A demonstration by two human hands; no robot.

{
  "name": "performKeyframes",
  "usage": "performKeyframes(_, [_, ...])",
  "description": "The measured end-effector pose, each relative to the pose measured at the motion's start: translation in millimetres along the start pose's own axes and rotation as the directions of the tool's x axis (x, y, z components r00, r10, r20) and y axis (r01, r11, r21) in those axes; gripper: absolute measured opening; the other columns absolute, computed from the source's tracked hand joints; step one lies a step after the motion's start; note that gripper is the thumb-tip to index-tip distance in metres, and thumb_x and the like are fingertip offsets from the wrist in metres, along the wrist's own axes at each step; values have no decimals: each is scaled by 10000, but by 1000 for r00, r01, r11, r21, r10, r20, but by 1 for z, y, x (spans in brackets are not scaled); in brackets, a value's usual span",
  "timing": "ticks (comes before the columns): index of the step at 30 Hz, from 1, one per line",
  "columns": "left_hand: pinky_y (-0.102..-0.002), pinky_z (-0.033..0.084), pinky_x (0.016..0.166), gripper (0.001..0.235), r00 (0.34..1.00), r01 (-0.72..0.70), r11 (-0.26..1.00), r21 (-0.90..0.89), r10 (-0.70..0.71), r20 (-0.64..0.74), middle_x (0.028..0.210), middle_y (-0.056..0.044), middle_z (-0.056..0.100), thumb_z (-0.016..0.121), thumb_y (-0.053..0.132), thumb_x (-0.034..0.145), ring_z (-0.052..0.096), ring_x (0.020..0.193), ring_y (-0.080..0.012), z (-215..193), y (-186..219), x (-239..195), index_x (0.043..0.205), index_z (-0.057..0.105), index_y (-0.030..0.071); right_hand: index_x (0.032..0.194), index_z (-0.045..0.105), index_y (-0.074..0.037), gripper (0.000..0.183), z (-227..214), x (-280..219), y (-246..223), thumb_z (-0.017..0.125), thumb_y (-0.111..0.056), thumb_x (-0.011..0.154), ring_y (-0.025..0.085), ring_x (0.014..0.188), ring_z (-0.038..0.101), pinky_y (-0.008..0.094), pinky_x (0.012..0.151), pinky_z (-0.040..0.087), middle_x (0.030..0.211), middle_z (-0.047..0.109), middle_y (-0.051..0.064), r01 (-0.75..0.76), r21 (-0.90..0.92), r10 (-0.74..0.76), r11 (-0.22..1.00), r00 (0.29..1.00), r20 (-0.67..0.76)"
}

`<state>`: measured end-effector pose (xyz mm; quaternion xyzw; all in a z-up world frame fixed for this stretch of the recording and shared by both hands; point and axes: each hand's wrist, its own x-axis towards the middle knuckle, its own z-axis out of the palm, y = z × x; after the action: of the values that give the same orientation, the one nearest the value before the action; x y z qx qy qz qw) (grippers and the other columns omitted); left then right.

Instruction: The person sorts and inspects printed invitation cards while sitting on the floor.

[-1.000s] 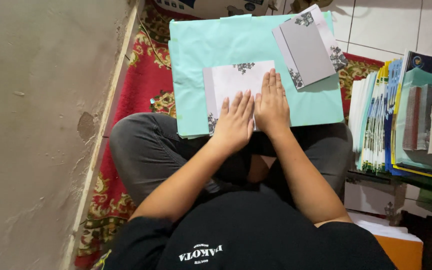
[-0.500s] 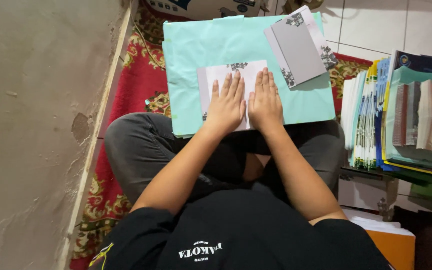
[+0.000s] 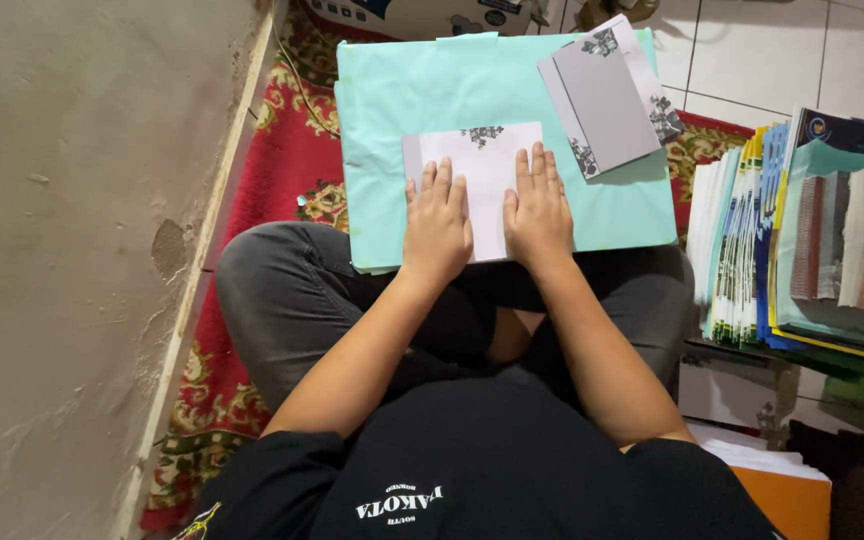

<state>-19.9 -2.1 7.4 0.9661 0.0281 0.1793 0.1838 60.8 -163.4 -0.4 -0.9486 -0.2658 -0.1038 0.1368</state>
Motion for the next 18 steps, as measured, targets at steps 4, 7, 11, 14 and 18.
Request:
performKeyframes(4, [-630, 252, 1164, 529, 1000, 4, 1000, -23, -5, -24, 1532, -231, 432, 493, 162, 857, 364, 1457, -430, 8, -4, 0, 1366, 544, 27, 1517, 512, -47, 548, 3, 6, 41, 518, -208, 993, 401, 1490, 348, 524, 1206, 283, 1613, 378, 220, -25, 190, 15, 981, 998, 55])
performKeyframes(7, [-619, 276, 1149, 496, 999, -5, 1000, -19, 4, -44, 1504, -210, 458, 499, 154, 852, 393, 1433, -417, 11, -8, 0, 1332, 553, 41, 1324, 697, -39, 413, 5, 16, 103, 655, -81, 915, 385, 1352, 526, 498, 1170, 319, 1369, 624, 219, 22, 206, 22, 978, 978, -209])
performKeyframes(11, [-593, 305, 1124, 483, 998, -35, 999, 7, 36, -60, 1478, -200, 484, 521, 165, 836, 422, 1405, -403, 7, -8, 0, 1306, 551, 58, 1443, 555, 17, 699, -32, 30, 126, 814, -287, 869, 435, 1407, 432, 576, 1161, 314, 1485, 490, 278, -131, 31, 134, 991, 970, -204])
performKeyframes(14, [-593, 299, 1123, 486, 997, -42, 999, 11, 43, -63, 1479, -208, 481, 525, 164, 828, 417, 1406, -407, 4, -9, 0, 1301, 545, 56, 1451, 539, 39, 824, -37, 34, 126, 885, -358, 817, 458, 1398, 435, 577, 1147, 348, 1506, 469, 300, -157, 46, 163, 987, 973, -164])
performKeyframes(18, [-583, 297, 1130, 479, 997, -40, 999, 10, 40, -71, 1482, -195, 481, 528, 190, 833, 417, 1413, -391, 3, -9, -1, 1297, 548, 71, 1393, 635, -51, 772, -20, 36, 147, 889, -480, 803, 395, 1346, 528, 514, 1085, 434, 1453, 560, 248, -175, -4, 172, 984, 971, -168])
